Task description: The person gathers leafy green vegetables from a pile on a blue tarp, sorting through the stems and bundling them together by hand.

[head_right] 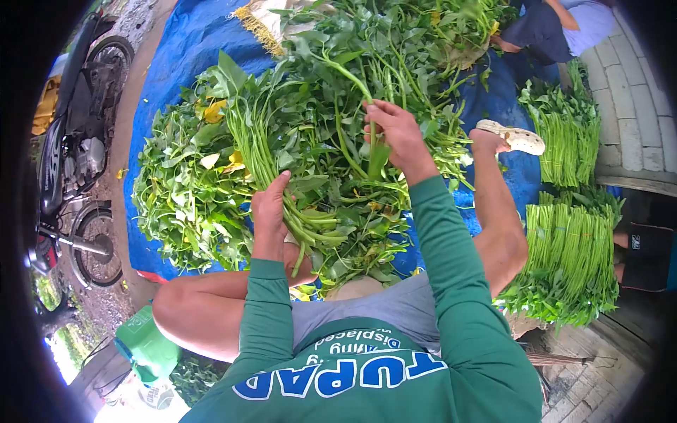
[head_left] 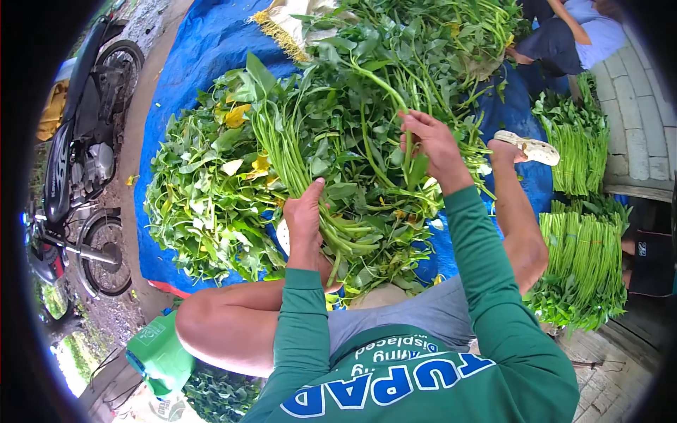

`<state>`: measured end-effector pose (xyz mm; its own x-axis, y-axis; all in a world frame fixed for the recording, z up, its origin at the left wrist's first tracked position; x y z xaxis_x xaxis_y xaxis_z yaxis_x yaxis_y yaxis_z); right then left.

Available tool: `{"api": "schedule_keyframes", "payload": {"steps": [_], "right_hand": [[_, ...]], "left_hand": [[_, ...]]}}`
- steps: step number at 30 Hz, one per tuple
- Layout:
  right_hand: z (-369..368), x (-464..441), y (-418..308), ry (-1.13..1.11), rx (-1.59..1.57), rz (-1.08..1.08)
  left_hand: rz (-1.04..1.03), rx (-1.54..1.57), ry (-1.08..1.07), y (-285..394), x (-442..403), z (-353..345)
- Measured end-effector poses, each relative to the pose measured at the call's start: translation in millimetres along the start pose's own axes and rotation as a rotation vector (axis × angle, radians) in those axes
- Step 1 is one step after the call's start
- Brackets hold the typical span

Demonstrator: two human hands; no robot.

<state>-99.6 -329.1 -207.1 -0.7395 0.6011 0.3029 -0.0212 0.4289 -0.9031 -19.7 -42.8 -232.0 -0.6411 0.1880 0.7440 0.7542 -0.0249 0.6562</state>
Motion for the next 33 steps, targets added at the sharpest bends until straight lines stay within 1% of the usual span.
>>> {"api": "schedule_keyframes", "payload": {"steps": [2, 4, 5, 8, 9, 11, 12, 15, 17, 18, 21, 23, 24, 25, 28, 29, 32, 33], "right_hand": [[27, 21, 1, -0.101, -0.129, -0.108], [37, 48, 11, -0.074, -0.197, -0.161], [40, 58, 14, -0.037, -0.270, -0.150], [39, 96, 8, 0.049, -0.323, -0.130], [37, 109, 1, 0.069, -0.300, -0.125], [37, 128, -9, 0.089, -0.171, 0.013], [34, 135, -14, 0.096, -0.110, 0.083], [20, 148, -40, 0.163, 0.031, 0.195], [11, 152, -50, 0.205, 0.099, 0.247], [7, 150, -48, 0.190, 0.130, 0.256], [-7, 146, -18, 0.119, 0.203, 0.254], [-11, 146, 35, 0.082, 0.290, 0.002], [-3, 146, 71, -0.065, 0.288, -0.109], [-4, 152, 97, -0.056, 0.256, -0.233], [-3, 164, 124, -0.052, 0.266, -0.370], [3, 165, 137, -0.038, 0.161, -0.426], [14, 163, 151, -0.079, 0.085, -0.450], [23, 158, 157, -0.064, 0.176, -0.402]], "left_hand": [[0.019, 0.022, -0.028, -5, 0, -3], [0.048, 0.016, -0.058, -9, 5, -7], [0.043, 0.021, -0.064, -12, 4, -10], [0.059, -0.004, -0.091, -21, 10, -11], [0.055, -0.019, -0.099, -25, 11, -13], [0.067, -0.038, -0.131, -33, 11, -13], [0.052, -0.074, -0.111, -34, 14, -13], [0.023, -0.206, -0.064, -36, 20, -18], [0.005, -0.191, -0.080, -42, 20, -21], [-0.002, -0.183, -0.087, -45, 19, -23], [0.082, -0.051, -0.220, -60, 17, -29], [0.221, 0.012, -0.311, -78, 9, -31], [0.285, 0.047, -0.354, -88, 3, -29], [0.353, 0.066, -0.394, -102, -6, -24], [0.528, 0.121, -0.439, -119, -8, -11], [0.593, 0.120, -0.475, -122, -7, -6], [0.674, 0.167, -0.514, -118, 5, -5], [0.611, 0.112, -0.456, -119, -3, -5]]}}
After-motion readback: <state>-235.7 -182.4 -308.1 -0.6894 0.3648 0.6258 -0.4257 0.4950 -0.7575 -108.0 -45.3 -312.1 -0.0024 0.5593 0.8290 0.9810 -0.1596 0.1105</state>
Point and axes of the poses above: each hand's wrist, its own x-axis away from the middle knuckle, its own z-axis out of the back of the hand, y = z × x, the point moved 2 cm from there along -x, towards the middle knuckle, and after that the axes turned 11 degrees about z, right-handed, at the moved point
